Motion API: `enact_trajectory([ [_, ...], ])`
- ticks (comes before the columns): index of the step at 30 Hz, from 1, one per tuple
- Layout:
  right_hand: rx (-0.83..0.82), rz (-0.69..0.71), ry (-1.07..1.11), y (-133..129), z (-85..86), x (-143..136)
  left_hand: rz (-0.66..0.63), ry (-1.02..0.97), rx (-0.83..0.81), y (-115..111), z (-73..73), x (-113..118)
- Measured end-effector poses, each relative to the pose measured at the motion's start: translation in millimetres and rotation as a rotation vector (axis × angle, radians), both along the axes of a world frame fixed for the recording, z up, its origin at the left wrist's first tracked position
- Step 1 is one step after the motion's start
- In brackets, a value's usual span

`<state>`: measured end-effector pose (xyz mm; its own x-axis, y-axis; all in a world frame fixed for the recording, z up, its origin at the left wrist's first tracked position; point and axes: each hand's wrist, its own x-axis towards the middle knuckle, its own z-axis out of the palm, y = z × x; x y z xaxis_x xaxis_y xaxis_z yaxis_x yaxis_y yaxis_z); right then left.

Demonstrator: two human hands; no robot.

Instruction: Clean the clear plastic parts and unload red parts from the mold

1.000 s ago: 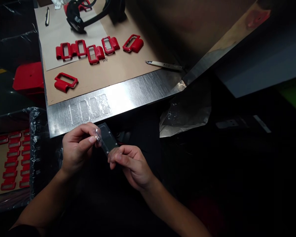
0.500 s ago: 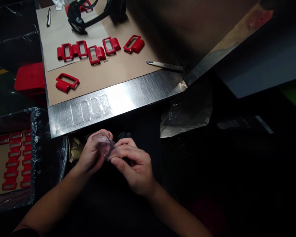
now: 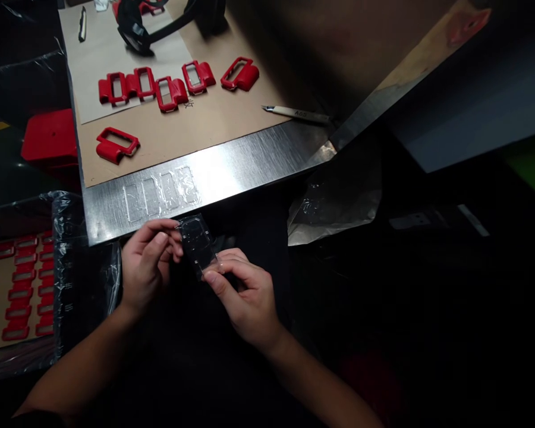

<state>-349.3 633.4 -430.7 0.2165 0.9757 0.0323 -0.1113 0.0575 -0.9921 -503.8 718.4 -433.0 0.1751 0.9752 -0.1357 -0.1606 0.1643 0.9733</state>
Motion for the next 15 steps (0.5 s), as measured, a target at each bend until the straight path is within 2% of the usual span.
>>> enact_trajectory([
  [4,0.005,0.028,-0.035,-4,-1.7,-1,0.027,0.264,0.396,16,22.5,3],
  [6,-0.009,0.040,-0.041,-6,-2.6,-1,0.074,0.392,0.554,19,25.5,7],
  [9,-0.061,0.022,-0.025,-8,-4.6,1,0.084,0.541,0.840,14,21.3,10],
  [12,-0.106,-0.024,0.013,-9,-7.0,4,-0.075,0.572,1.131,1,17.6,8],
  [15,-0.144,-0.041,0.052,-9,-7.7,8,-0.347,0.465,1.207,-17,21.1,6],
])
